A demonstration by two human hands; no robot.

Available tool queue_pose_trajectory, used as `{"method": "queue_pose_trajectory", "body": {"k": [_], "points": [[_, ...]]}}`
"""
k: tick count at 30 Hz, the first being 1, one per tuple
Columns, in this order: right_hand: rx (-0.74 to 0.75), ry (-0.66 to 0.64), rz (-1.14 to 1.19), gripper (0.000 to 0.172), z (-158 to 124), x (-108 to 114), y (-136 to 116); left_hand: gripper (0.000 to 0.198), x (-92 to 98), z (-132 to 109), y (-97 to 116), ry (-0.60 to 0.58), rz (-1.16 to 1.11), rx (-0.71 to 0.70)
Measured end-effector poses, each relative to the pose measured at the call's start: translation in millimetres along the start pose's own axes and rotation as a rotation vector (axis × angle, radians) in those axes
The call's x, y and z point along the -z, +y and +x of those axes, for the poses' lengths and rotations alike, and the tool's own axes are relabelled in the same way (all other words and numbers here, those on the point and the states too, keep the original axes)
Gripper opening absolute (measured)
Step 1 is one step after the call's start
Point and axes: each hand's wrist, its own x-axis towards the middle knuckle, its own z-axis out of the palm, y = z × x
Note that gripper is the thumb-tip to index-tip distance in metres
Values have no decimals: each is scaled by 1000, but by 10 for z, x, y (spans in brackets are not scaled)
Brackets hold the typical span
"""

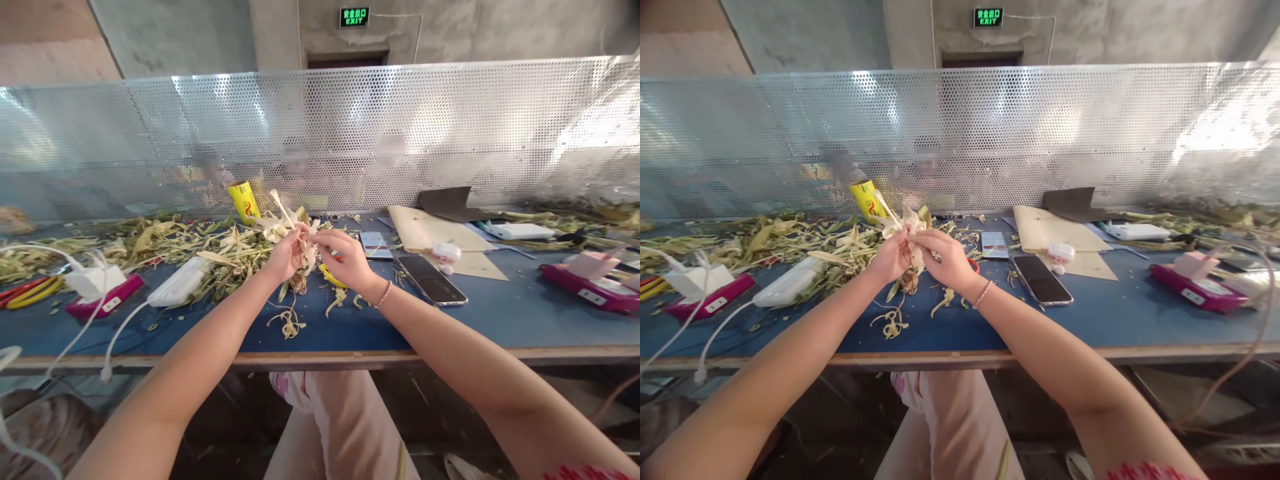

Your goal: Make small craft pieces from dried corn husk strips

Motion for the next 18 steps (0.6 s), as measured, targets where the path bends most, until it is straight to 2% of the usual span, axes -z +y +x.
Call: {"method": "queue_pose_trajectory", "body": {"k": [3, 6, 9, 13, 16, 18], "points": [[-190, 136, 48, 38, 38, 46, 73, 19, -19, -26, -7, -79, 81, 58], [-332, 173, 115, 43, 42, 59, 233, 35, -53, -60, 4, -206, 140, 140], [-444, 101, 184, 43, 22, 53, 377, 41, -76, -87, 19, -254, 145, 179], [-548, 14, 337, 42, -8, 50, 439, 37, -74, -97, 31, -315, 135, 233], [-583, -46, 399, 42, -30, 24, 448, 31, -63, -88, 18, -363, 151, 258], [-585, -102, 418, 43, -45, -8, 461, 27, -56, -77, -1, -342, 147, 250]]}}
